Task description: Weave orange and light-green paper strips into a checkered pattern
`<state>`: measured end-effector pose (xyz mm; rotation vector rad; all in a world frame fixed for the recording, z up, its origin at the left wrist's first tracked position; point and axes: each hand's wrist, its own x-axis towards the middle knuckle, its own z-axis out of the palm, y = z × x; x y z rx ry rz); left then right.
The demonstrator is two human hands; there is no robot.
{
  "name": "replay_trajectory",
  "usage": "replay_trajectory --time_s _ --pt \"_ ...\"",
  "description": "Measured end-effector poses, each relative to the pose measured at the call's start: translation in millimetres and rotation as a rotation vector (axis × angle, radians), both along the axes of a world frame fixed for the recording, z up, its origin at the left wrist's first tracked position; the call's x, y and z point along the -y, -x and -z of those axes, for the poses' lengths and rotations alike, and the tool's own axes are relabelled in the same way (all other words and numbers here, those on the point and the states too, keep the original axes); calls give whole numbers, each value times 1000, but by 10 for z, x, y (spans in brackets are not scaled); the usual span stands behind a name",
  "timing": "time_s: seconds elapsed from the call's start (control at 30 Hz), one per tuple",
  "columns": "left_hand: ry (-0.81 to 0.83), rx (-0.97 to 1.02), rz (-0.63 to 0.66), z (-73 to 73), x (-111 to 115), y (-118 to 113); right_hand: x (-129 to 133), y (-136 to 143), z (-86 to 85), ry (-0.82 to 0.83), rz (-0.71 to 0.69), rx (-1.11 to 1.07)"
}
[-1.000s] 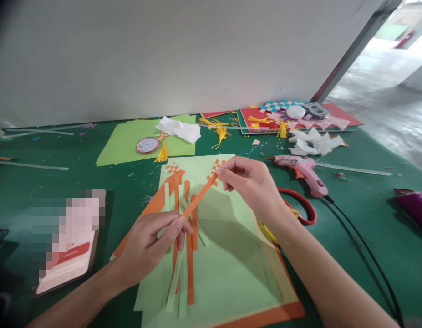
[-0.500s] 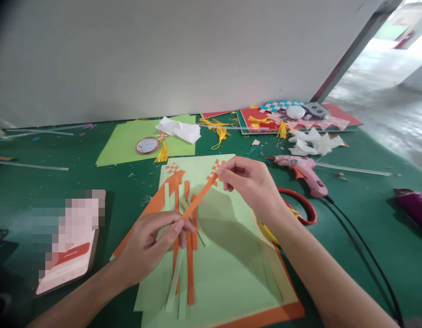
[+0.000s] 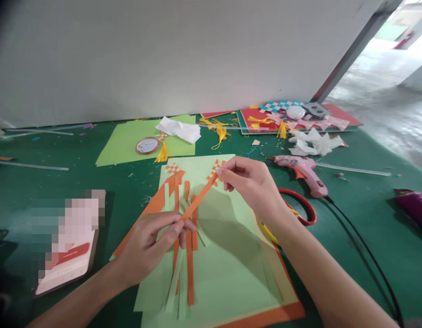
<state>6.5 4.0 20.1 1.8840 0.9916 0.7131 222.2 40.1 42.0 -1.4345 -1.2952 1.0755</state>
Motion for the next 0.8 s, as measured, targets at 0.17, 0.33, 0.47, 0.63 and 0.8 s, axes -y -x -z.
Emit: replay_trajectory --time_s 0.17,0.33,0.47,0.63,0.8 --pt "-23 -31 -3 22 8 16 -18 4 4 0 -3 1" --pt "-59 -26 7 12 6 8 -19 -8 10 -5 -1 11" --pt "-42 -29 4 -22 1 -1 -17 -12 27 -4 -4 -3" --pt "-10 31 10 -15 -4 14 -14 -22 47 11 -11 -24" --pt "132 96 -74 46 -11 42 8 -21 55 1 -132 -7"
